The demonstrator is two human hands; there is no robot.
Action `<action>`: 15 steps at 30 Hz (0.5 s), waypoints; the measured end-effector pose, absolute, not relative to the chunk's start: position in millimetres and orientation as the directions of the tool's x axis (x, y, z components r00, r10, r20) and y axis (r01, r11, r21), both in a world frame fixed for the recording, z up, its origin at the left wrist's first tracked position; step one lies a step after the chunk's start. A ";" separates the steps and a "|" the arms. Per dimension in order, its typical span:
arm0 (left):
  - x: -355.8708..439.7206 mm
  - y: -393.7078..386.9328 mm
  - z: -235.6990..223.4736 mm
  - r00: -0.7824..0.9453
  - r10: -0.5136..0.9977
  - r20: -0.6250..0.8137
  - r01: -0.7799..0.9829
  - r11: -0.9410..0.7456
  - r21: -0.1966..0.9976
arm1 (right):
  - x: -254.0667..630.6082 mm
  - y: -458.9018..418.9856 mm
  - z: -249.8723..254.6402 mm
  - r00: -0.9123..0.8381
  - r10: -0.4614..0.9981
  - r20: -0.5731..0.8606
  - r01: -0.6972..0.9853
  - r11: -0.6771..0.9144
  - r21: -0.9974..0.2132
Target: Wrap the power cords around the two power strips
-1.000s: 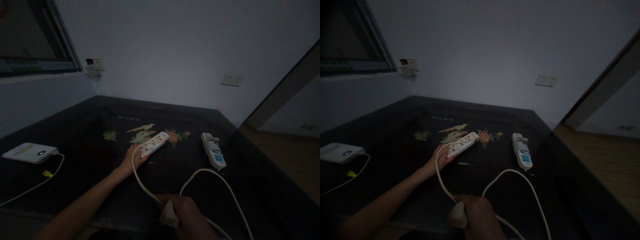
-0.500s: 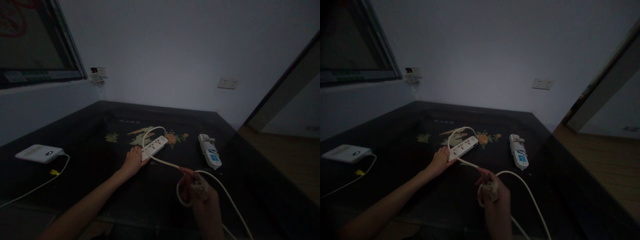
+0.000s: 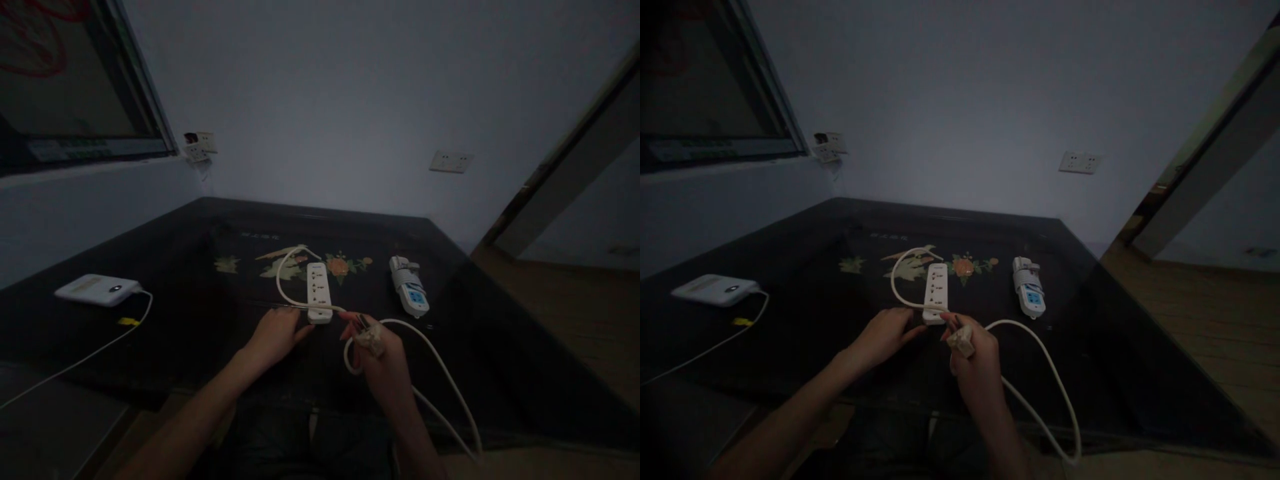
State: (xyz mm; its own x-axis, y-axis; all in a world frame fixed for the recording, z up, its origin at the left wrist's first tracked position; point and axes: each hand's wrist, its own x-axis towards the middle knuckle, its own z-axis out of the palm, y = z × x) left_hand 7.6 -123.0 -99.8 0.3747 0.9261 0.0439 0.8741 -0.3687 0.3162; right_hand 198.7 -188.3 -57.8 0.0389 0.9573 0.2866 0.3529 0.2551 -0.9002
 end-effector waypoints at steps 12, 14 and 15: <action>15.4 -173.4 -49.4 0.727 0.602 0.332 0.404 -0.765 0.502 | 196.6 -231.7 -21.8 -0.379 0.858 0.347 0.347 0.479 -0.807; 10.3 -170.7 -47.2 0.761 0.566 0.317 0.388 -0.789 0.477 | 211.0 -240.6 -9.2 -0.423 0.862 0.278 0.371 0.445 -0.815; 5.4 -169.0 -46.6 0.761 0.561 0.326 0.375 -0.790 0.485 | 222.1 -243.4 -2.5 -0.413 0.877 0.244 0.384 0.411 -0.827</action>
State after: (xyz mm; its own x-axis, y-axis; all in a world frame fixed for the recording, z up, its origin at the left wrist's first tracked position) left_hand 5.4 -169.0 -46.6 0.7611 0.5608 0.3261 0.3748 -0.7904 0.4845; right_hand 222.1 -243.4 -2.5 -0.4129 0.8775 0.2440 0.3840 0.4107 -0.8269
